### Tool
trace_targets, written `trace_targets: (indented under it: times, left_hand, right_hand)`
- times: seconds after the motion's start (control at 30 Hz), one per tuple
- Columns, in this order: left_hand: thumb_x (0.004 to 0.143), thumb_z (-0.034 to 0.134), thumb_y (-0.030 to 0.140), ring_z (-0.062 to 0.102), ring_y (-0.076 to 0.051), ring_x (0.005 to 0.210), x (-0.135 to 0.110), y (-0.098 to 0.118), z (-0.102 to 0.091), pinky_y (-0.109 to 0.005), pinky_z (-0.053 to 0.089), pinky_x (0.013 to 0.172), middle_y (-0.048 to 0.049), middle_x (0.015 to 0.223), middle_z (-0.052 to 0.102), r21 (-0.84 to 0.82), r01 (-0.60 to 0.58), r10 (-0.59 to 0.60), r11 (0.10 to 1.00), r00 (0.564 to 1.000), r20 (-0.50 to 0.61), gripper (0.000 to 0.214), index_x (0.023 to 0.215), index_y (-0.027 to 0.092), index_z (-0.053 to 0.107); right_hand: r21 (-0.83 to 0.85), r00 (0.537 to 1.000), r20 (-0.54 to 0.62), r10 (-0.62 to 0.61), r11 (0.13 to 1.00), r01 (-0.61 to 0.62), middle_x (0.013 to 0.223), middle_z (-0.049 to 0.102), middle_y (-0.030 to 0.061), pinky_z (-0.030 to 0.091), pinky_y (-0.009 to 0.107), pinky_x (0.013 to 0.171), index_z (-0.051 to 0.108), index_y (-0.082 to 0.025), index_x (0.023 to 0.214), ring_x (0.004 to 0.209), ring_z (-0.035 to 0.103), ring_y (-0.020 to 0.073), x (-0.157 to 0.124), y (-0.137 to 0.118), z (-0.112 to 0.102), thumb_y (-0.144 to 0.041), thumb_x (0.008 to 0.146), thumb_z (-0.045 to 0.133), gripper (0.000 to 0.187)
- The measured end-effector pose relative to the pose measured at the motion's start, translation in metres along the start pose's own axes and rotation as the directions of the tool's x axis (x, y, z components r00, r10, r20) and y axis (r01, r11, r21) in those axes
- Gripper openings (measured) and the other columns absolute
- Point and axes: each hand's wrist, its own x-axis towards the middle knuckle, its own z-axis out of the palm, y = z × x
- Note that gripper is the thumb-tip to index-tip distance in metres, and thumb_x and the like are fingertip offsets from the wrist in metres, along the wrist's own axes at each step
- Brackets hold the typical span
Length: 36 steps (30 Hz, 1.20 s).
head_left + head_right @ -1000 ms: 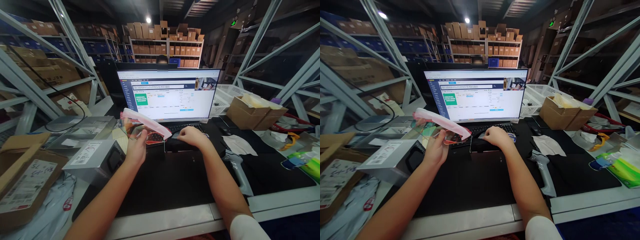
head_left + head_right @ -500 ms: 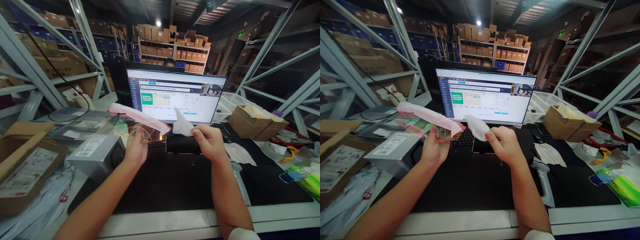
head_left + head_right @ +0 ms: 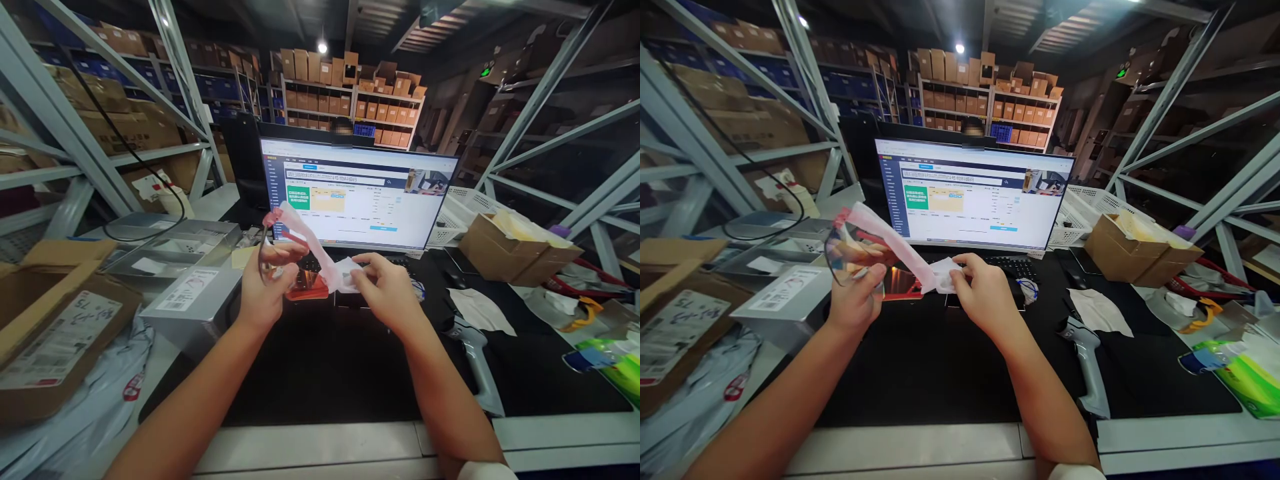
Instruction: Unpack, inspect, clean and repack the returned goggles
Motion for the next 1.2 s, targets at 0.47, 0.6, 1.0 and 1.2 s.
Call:
trace_targets:
  times: [0.47,0.6,1.0,1.2]
  left_hand:
    - [0.064,0.086,0.026,0.072,-0.021,0.089,0.003,0.014,0.005,-0.036,0.056,0.086,-0.0038,0.088,0.075,-0.050,0.227,-0.227,0.973,0.974,0.018,0.031,0.078,0.019,0.060]
    - [0.063,0.088,0.031,0.073,-0.023,0.087,0.004,0.017,0.004,-0.041,0.058,0.088,-0.0040,0.090,0.076,-0.201,0.374,-0.348,0.906,0.925,0.154,0.033,0.078,0.019,0.061]
    - [0.062,0.093,0.045,0.072,-0.024,0.084,0.002,0.018,-0.005,-0.037,0.060,0.077,-0.0072,0.094,0.076,-0.109,0.432,-0.395,0.895,0.882,0.256,0.046,0.091,0.018,0.070]
    - [0.062,0.094,0.033,0.071,-0.019,0.081,0.007,0.012,-0.004,-0.034,0.061,0.079,-0.0017,0.088,0.074,-0.159,0.351,-0.321,0.923,0.929,0.187,0.037,0.083,0.020,0.066]
  right_hand:
    - [0.149,0.998,-0.007,-0.062,0.987,0.063,0.079,0.071,0.0009,0.046,0.029,0.068,0.050,-0.020,0.139,0.071,0.067,0.0191,-0.011,-0.013,0.027,-0.024,0.099,0.042,0.041]
    - [0.126,1.000,-0.008,0.019,0.992,-0.018,0.068,0.068,-0.0010,0.043,0.029,0.064,0.054,-0.018,0.135,0.062,0.064,0.0179,-0.009,-0.011,0.031,-0.023,0.097,0.044,0.040]
    - [0.413,0.963,0.236,0.132,0.883,-0.222,0.061,0.064,-0.0048,0.047,0.028,0.056,0.058,-0.022,0.129,0.050,0.060,0.0144,-0.004,-0.010,0.027,-0.024,0.095,0.048,0.036]
    - [0.472,0.938,0.343,0.054,0.853,-0.222,0.074,0.062,-0.0036,0.050,0.027,0.054,0.053,-0.029,0.138,0.055,0.059,0.0124,-0.004,-0.001,0.016,-0.026,0.097,0.050,0.042]
